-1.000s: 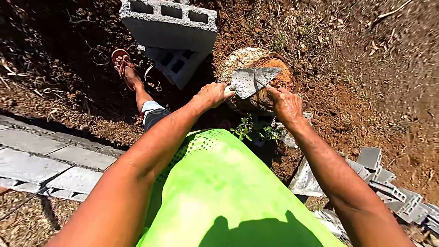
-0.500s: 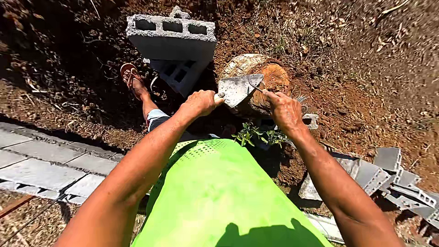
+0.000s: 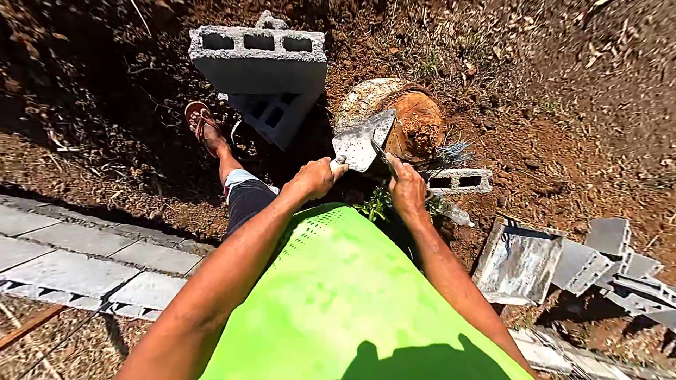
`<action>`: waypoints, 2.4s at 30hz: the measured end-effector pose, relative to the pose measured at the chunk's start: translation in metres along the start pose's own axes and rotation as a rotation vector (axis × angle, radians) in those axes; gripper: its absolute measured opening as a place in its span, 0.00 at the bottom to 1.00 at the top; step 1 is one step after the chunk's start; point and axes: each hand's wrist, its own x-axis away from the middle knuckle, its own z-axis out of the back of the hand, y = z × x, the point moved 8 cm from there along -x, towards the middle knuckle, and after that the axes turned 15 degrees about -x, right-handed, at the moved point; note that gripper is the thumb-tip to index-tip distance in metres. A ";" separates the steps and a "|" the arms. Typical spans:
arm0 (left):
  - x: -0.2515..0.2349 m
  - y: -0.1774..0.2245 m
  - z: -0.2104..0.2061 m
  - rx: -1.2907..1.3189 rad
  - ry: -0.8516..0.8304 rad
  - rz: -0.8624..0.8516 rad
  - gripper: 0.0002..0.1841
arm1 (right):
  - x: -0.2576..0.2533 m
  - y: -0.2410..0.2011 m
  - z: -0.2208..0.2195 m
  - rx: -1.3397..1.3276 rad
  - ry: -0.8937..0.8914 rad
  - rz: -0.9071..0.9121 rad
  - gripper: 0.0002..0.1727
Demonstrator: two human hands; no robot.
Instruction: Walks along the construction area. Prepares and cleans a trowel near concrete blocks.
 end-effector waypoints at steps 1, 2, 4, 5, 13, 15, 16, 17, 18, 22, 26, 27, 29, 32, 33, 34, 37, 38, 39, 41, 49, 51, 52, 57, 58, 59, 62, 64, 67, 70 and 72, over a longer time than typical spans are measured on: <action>0.001 0.001 -0.008 0.030 -0.005 -0.003 0.35 | -0.011 0.003 0.007 -0.002 0.039 -0.031 0.28; 0.002 0.001 -0.015 0.051 -0.006 -0.005 0.35 | -0.021 0.004 0.012 -0.007 0.068 -0.068 0.28; 0.002 0.003 -0.021 0.067 0.000 -0.002 0.35 | -0.026 0.000 0.018 -0.026 0.088 -0.096 0.28; 0.002 0.004 -0.021 0.075 0.001 0.001 0.35 | -0.016 -0.003 0.014 -0.044 0.084 -0.072 0.28; 0.008 0.017 -0.033 0.289 -0.077 -0.099 0.28 | -0.014 0.012 0.003 -0.098 0.094 -0.084 0.27; 0.008 0.020 -0.032 0.380 -0.035 -0.103 0.26 | -0.037 0.005 0.016 -0.090 0.108 -0.111 0.28; 0.010 0.023 -0.032 0.424 -0.015 -0.112 0.25 | -0.037 0.003 0.018 -0.085 0.111 -0.118 0.28; 0.012 0.026 -0.032 0.451 0.000 -0.121 0.24 | -0.029 0.003 0.015 -0.082 0.105 -0.116 0.28; 0.013 0.027 -0.031 0.462 0.007 -0.124 0.24 | -0.014 0.003 0.007 -0.078 0.090 -0.096 0.28; 0.007 0.025 -0.030 0.422 0.027 -0.113 0.24 | 0.034 0.017 -0.018 -0.088 0.005 -0.009 0.28; 0.012 0.028 -0.033 0.367 0.020 -0.064 0.24 | -0.018 0.017 0.010 -0.077 0.074 -0.066 0.28; 0.013 0.030 -0.034 0.364 0.018 -0.054 0.25 | -0.029 0.013 0.015 -0.076 0.084 -0.081 0.28; 0.016 0.032 -0.034 0.354 0.012 -0.047 0.25 | -0.026 0.009 0.016 -0.093 0.102 -0.088 0.27; 0.016 0.035 -0.031 0.340 0.023 -0.072 0.27 | 0.018 0.013 0.004 -0.157 0.132 -0.044 0.25; 0.015 0.036 -0.029 0.334 0.024 -0.079 0.27 | 0.021 0.016 0.002 -0.174 0.144 -0.044 0.24; 0.014 0.036 -0.028 0.333 0.026 -0.081 0.27 | 0.012 0.018 0.003 -0.184 0.160 -0.056 0.24; 0.016 0.035 -0.031 0.325 0.017 -0.070 0.27 | -0.029 0.009 0.012 -0.191 0.153 -0.080 0.25; 0.017 0.036 -0.031 0.325 0.018 -0.068 0.27 | -0.039 0.004 0.016 -0.188 0.156 -0.078 0.25; 0.017 0.036 -0.031 0.329 0.018 -0.068 0.27 | -0.040 0.001 0.018 -0.185 0.159 -0.076 0.25; 0.017 0.035 -0.029 0.329 0.015 -0.074 0.27 | -0.019 0.001 0.013 -0.169 0.159 -0.048 0.27; -0.002 0.016 -0.028 0.230 0.023 -0.086 0.23 | -0.004 0.021 0.011 -0.082 0.130 0.025 0.27; -0.004 0.015 -0.028 0.206 0.032 -0.086 0.24 | -0.013 0.009 0.002 -0.058 0.131 0.040 0.27; -0.004 0.014 -0.028 0.191 0.031 -0.082 0.24 | -0.010 0.000 -0.013 -0.045 0.075 0.069 0.28; -0.009 0.013 -0.028 0.154 0.053 -0.079 0.24 | -0.019 -0.002 -0.009 -0.023 -0.003 0.054 0.28; -0.008 0.012 -0.029 0.148 0.061 -0.080 0.24 | -0.024 0.002 0.006 -0.027 0.060 0.007 0.27; -0.008 0.012 -0.028 0.140 0.065 -0.080 0.24 | -0.028 0.002 0.015 -0.021 0.098 -0.022 0.28; -0.007 0.012 -0.022 0.092 0.080 -0.078 0.26 | -0.019 -0.016 -0.012 0.020 -0.040 0.070 0.30; -0.008 0.011 -0.020 0.060 0.097 -0.078 0.26 | -0.018 -0.019 -0.024 0.039 -0.135 0.100 0.30; -0.008 0.010 -0.017 0.033 0.116 -0.064 0.25 | -0.037 -0.009 0.011 0.013 0.032 0.005 0.28; -0.008 0.009 -0.018 0.050 0.111 -0.068 0.25 | -0.025 -0.020 -0.013 0.027 -0.050 0.054 0.30; -0.009 0.009 -0.025 0.104 0.111 -0.097 0.26 | -0.009 -0.023 -0.041 0.017 -0.206 0.082 0.30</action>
